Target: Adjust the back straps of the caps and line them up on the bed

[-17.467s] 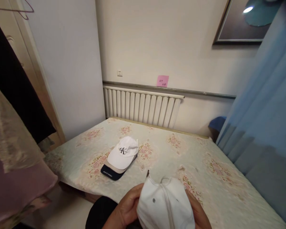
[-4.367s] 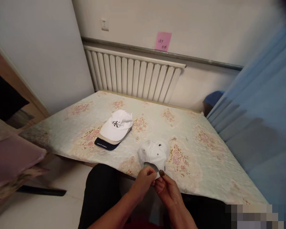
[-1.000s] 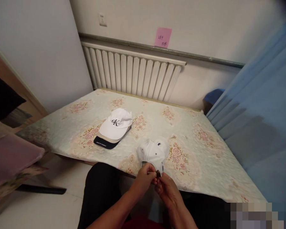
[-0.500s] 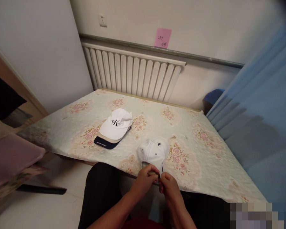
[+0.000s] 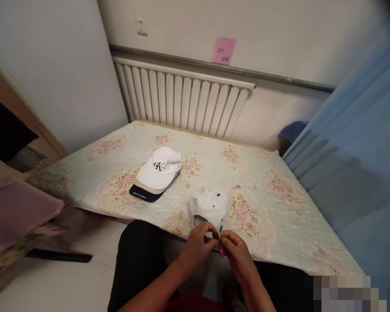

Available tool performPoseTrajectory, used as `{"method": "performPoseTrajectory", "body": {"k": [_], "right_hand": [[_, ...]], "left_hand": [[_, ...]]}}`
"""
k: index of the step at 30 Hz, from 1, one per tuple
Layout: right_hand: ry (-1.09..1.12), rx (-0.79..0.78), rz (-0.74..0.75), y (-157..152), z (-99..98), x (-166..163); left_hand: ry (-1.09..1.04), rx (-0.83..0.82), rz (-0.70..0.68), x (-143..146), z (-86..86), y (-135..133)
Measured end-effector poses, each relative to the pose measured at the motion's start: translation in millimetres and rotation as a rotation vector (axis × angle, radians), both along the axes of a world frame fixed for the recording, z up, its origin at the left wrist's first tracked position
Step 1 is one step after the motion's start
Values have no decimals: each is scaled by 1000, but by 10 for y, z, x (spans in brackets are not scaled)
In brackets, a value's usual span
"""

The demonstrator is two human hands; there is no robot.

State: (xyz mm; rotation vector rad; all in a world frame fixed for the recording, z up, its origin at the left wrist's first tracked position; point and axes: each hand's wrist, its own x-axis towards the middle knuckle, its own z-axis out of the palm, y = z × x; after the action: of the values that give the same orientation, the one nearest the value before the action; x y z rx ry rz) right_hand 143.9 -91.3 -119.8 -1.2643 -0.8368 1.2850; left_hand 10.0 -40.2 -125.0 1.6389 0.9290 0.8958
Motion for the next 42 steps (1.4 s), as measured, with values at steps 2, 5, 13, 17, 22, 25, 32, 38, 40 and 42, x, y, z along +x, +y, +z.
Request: {"method": "performPoseTrajectory", "body": {"k": [2,5,13,17,22,25,32,38,40,42], "right_hand": [[-53,-8,-7,11,-1,14],[-157,-29,-16,36,-1,17],[-301,-14,23,66,-23,1],[-291,-21,-4,81,-72,-12],[-255,-51,-64,96,-71,-29],[-239,-51,-115,99,-34,-21],[9,-87,-174,99,-35,27],[245,-109,-96,36,-80,-32],[298,-155,-22,8,-128,-103],[376,-180,-7,-6,-182,-183]], "left_hand": [[20,34,4,-5,-21,0],[69,89,9,-16,-51,5],[212,269,9,-54,-114,-22],[249,310,22,-48,-111,-21],[324,391,50,-59,-65,-20],[340,424,64,-79,-46,-5],[314,379,102,-113,-58,41],[310,304,121,-96,-75,66],[296,275,114,-86,-76,69],[279,246,105,-83,-68,65]]}}
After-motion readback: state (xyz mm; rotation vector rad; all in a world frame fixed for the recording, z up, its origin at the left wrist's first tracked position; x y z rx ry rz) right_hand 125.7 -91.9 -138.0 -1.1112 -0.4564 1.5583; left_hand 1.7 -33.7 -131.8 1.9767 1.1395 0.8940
